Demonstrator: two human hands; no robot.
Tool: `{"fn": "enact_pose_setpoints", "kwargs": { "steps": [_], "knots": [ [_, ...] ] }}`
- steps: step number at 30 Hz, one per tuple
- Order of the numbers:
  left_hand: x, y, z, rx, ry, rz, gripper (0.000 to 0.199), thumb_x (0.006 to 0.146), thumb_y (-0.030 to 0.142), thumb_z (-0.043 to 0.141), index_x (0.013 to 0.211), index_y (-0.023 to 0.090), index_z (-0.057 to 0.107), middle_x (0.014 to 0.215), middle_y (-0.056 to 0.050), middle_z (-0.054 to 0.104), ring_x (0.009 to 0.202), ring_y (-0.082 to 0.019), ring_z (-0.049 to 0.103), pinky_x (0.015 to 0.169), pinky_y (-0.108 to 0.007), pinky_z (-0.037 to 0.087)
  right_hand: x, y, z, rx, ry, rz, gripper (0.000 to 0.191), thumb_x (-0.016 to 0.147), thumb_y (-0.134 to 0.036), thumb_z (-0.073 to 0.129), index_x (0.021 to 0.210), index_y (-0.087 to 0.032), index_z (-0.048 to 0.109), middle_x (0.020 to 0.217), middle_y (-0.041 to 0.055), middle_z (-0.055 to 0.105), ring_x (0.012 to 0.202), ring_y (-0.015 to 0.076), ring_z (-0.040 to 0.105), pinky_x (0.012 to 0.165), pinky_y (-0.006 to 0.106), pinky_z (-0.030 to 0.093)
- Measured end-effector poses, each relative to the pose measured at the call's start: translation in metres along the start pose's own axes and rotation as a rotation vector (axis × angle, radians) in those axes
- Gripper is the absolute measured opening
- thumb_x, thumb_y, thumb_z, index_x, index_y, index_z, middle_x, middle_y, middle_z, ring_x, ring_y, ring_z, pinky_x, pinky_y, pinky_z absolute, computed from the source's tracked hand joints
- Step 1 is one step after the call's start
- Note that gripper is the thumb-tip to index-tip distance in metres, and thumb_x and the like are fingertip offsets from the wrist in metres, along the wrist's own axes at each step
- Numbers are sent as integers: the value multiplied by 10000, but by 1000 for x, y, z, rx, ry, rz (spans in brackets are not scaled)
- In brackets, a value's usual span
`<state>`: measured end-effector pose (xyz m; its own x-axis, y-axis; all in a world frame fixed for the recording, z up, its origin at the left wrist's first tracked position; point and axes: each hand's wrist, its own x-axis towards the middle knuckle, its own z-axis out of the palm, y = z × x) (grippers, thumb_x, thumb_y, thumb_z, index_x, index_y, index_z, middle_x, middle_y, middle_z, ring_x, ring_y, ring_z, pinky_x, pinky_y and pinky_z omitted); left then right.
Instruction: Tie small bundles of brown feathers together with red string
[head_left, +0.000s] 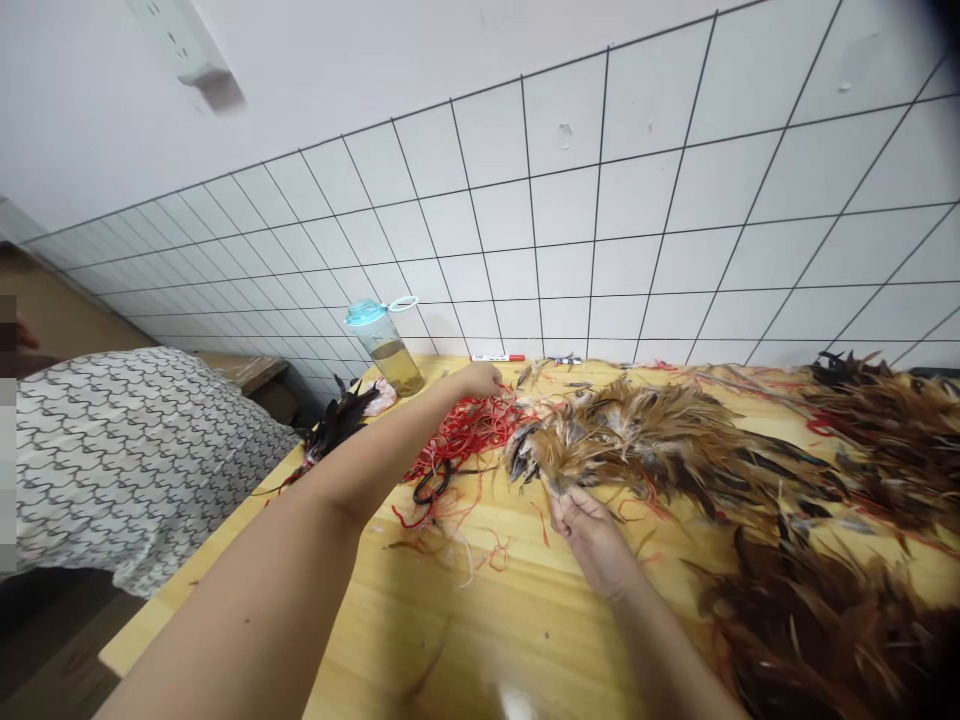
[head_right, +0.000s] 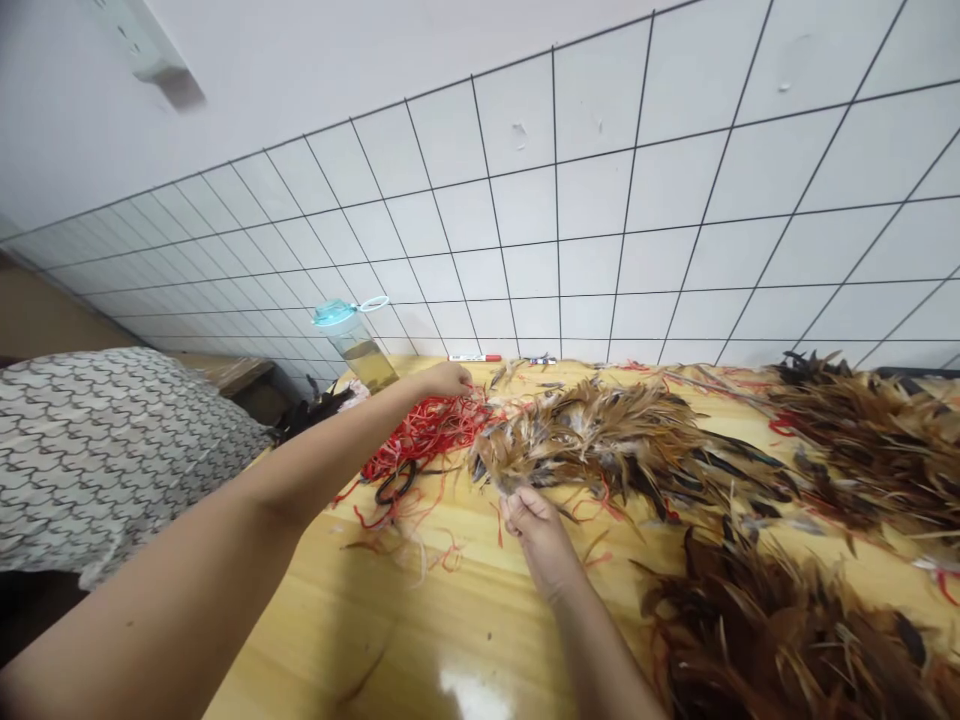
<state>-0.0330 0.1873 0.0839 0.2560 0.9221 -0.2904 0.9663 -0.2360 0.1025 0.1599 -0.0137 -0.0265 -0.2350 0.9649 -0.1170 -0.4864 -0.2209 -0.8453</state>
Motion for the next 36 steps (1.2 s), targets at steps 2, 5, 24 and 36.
{"fn": "enact_pose_setpoints", "kwargs": {
  "steps": [2,5,24,36],
  "knots": [
    [-10,-5,-14,-46,14,-1,205,751,334,603,820,164,695,817,-33,683,747,-156,584,681,-247,439,0,0,0,-5,-10,-4,507,582,-581,776,589,-208,434,585,-38,351,596,115,284,572,268,259],
    [-31,-13,-34,-134,5,24,245,763,365,589,913,191,672,805,1,676,685,-119,563,641,-220,432,0,0,-1,-21,-33,-25,499,611,-584,759,578,-203,438,579,-37,360,584,110,281,572,267,250],
    [-32,-13,-24,-68,215,-63,269,802,307,552,984,179,703,952,-46,720,841,-162,637,754,-232,477,0,3,-3,-93,-71,-55,494,675,-609,706,587,-205,437,577,-37,351,587,117,273,588,280,230],
    [16,1,17,-76,-128,-140,137,691,156,611,777,140,717,689,-53,703,668,-179,634,691,-279,491,2,10,-6,-98,-63,-39,485,686,-626,695,606,-190,500,617,-24,392,608,115,297,590,268,236]
  ]
}}
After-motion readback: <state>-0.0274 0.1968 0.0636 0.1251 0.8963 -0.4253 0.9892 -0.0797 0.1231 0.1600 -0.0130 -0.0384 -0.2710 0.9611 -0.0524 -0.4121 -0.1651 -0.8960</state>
